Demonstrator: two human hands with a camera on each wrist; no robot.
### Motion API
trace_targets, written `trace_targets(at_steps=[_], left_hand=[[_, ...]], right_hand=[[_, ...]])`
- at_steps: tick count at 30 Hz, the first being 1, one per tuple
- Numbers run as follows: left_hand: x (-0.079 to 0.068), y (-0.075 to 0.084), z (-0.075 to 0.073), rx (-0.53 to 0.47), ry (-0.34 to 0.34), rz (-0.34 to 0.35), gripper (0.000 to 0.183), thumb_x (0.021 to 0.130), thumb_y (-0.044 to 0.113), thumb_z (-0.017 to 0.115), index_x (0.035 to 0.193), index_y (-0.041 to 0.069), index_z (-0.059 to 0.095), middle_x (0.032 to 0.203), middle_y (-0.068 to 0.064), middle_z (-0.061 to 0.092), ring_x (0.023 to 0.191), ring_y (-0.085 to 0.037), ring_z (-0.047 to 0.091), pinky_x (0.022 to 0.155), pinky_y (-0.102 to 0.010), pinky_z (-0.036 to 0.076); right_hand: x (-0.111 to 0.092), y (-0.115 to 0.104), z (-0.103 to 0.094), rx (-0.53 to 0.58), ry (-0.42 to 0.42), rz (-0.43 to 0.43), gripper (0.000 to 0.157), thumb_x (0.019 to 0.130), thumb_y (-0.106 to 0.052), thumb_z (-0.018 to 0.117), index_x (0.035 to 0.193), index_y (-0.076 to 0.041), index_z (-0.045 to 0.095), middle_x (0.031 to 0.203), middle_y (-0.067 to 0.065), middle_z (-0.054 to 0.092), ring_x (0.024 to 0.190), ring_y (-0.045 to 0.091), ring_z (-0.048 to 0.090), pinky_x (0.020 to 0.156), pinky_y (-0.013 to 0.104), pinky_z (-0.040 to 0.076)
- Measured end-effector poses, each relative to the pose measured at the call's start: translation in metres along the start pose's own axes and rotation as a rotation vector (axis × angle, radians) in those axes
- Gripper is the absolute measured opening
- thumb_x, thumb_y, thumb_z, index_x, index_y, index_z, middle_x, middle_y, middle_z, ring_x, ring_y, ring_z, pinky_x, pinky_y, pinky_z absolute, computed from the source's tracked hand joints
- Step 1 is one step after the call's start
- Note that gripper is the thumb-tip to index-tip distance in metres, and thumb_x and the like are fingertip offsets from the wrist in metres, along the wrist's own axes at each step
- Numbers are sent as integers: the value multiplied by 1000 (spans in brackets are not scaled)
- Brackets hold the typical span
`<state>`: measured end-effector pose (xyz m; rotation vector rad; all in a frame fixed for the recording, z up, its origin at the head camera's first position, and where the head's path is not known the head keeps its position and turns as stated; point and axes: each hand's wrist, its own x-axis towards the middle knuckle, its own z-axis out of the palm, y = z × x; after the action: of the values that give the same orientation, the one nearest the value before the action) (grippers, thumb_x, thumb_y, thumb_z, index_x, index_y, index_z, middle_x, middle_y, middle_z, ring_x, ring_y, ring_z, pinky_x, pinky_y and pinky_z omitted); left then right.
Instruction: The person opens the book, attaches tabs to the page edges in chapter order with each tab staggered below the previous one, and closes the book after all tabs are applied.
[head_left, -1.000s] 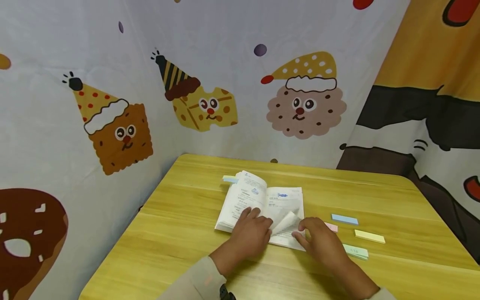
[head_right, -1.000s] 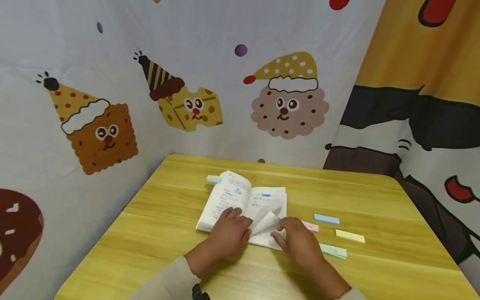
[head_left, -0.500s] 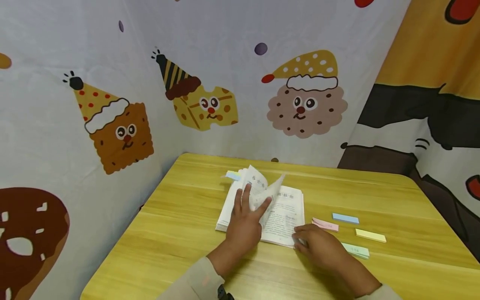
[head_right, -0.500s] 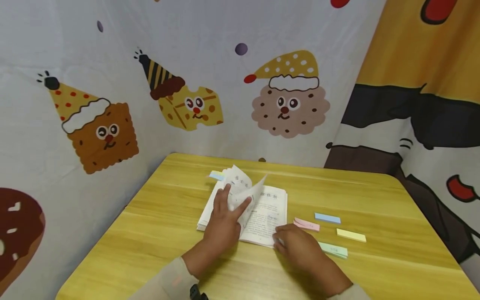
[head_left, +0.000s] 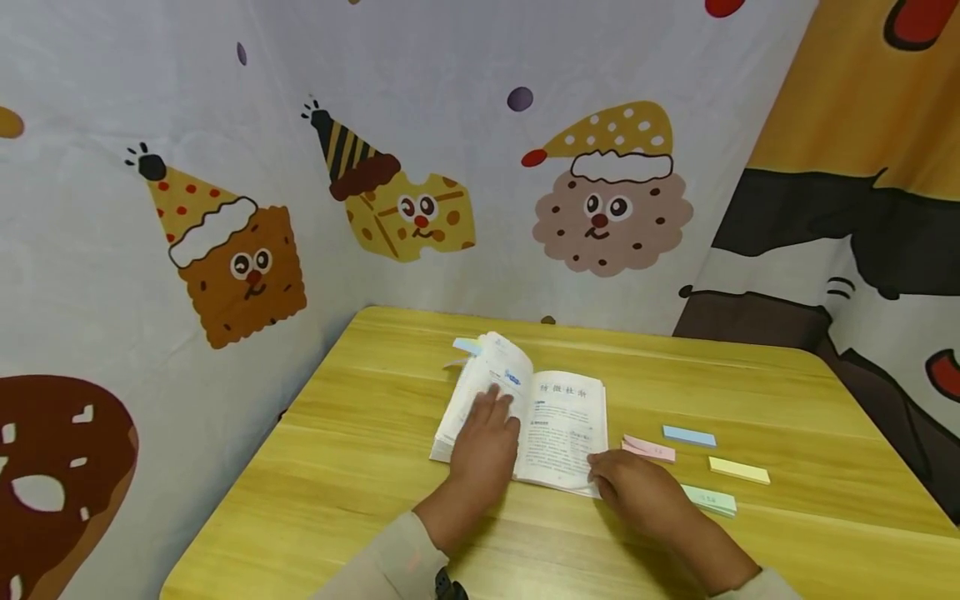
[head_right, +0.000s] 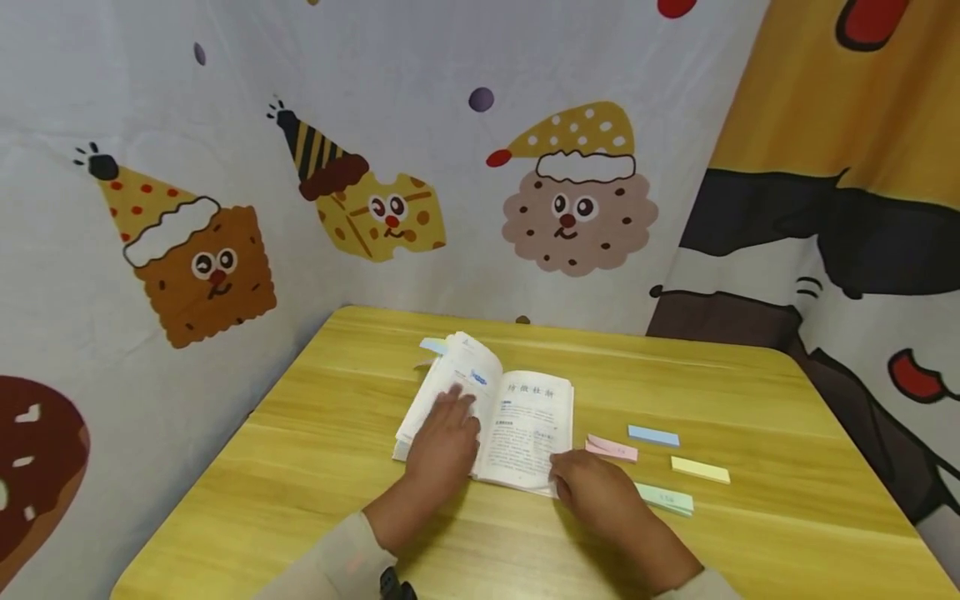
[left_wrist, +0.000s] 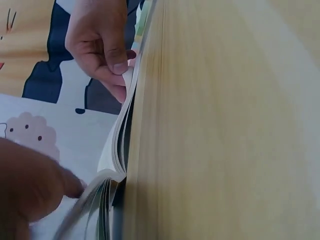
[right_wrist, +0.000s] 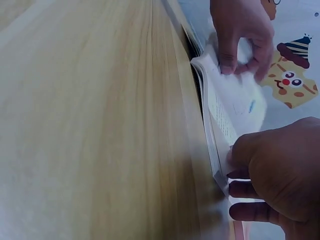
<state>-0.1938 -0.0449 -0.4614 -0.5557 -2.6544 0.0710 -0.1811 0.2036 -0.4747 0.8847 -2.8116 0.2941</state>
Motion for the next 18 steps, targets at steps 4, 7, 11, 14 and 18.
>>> trace_targets(at_steps=[4, 7, 11, 14, 18], left_hand=[[-2, 5, 2, -103, -92, 178, 18, 87, 14, 63, 101, 26, 67, 115, 8, 58, 119, -22, 45, 100, -53, 32], [-5, 8, 5, -158, -186, 195, 16, 90, 38, 60, 103, 31, 66, 115, 13, 57, 120, -22, 42, 95, -62, 30], [-5, 10, 7, -197, -221, 188, 41, 82, 64, 55, 103, 30, 64, 115, 15, 57, 125, -23, 37, 96, -66, 25], [-4, 11, 8, -179, -211, 200, 40, 82, 64, 56, 101, 30, 64, 113, 15, 58, 124, -23, 38, 96, -66, 24], [-2, 12, 9, -155, -208, 196, 26, 90, 52, 53, 99, 30, 64, 110, 15, 59, 119, -21, 40, 97, -65, 24]], right_hand=[[0, 0, 1, 3, -10, -2, 23, 77, -8, 70, 100, -9, 71, 100, -2, 67, 91, 9, 60, 75, 30, 50], [-1, -1, -1, 17, -19, 22, 20, 74, -7, 71, 92, -14, 70, 95, -6, 65, 84, 4, 56, 69, 27, 48], [-1, -1, -4, 19, 102, 65, 17, 75, -10, 72, 84, -21, 63, 94, -11, 59, 85, 5, 52, 62, 25, 47], [0, -2, -6, 24, 265, 74, 21, 77, -16, 75, 84, -21, 56, 94, -10, 55, 80, 6, 51, 55, 24, 44], [2, -5, -5, 69, 331, 109, 29, 78, -28, 77, 77, -23, 48, 78, -12, 49, 63, 4, 42, 49, 22, 38]])
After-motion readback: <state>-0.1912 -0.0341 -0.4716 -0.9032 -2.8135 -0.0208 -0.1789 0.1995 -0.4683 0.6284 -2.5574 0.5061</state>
